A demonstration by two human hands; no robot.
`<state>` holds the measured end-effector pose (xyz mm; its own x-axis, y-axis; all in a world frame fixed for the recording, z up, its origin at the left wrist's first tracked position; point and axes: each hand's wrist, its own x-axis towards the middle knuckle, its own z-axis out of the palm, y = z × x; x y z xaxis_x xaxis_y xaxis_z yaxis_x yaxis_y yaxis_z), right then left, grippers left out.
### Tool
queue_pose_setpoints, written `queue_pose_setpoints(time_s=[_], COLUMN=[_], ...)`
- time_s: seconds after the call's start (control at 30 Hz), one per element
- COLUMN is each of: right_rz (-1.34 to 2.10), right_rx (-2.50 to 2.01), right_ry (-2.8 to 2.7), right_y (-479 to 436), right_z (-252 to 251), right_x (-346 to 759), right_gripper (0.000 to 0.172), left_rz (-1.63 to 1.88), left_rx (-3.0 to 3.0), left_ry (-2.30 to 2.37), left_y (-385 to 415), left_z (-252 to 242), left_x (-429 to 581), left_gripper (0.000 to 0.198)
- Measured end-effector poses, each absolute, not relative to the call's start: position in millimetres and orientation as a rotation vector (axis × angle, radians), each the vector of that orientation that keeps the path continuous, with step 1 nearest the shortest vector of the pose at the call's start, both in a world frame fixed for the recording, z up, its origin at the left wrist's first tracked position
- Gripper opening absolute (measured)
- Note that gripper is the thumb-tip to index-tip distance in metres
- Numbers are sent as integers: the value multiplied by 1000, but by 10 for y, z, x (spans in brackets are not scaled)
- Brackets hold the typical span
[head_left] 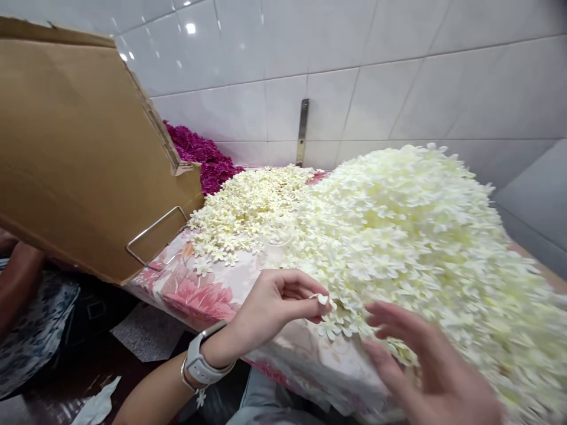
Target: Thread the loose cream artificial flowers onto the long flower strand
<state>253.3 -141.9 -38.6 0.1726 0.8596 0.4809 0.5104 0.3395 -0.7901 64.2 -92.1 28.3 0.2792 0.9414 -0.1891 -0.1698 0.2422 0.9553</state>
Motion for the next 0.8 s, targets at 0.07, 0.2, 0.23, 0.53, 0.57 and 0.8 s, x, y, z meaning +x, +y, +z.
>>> queue_pose_setpoints(time_s=[0.07, 0.2, 0.23, 0.53, 0.57, 0.8], right_rz=[477, 676, 712, 700, 610, 562], right_rx=[-1167, -1043, -1022, -1089, -1065, -920], right_ry=[-1525, -1365, -1334, -1117, -1151, -1404], right_y=[-1341, -1293, -1301, -1417, -1433, -1521], right_z=[-228, -66, -49, 17, -6, -195], right_x=[2413, 2389, 2416, 2506, 2513, 2639], right_gripper=[29, 11, 10, 9, 12, 28], left_rz=[960, 924, 907, 907, 932, 983], left_rx=[1073, 1107, 1099, 994, 996, 929], left_ry=[947, 867, 846, 808, 833, 911], left_y=[-963, -993, -993, -1108, -1129, -1195], left_z=[289, 299, 300, 215, 197, 93], left_x=[757, 884, 903, 1123, 1142, 1201], left_gripper=[7, 6, 6, 8, 9, 15])
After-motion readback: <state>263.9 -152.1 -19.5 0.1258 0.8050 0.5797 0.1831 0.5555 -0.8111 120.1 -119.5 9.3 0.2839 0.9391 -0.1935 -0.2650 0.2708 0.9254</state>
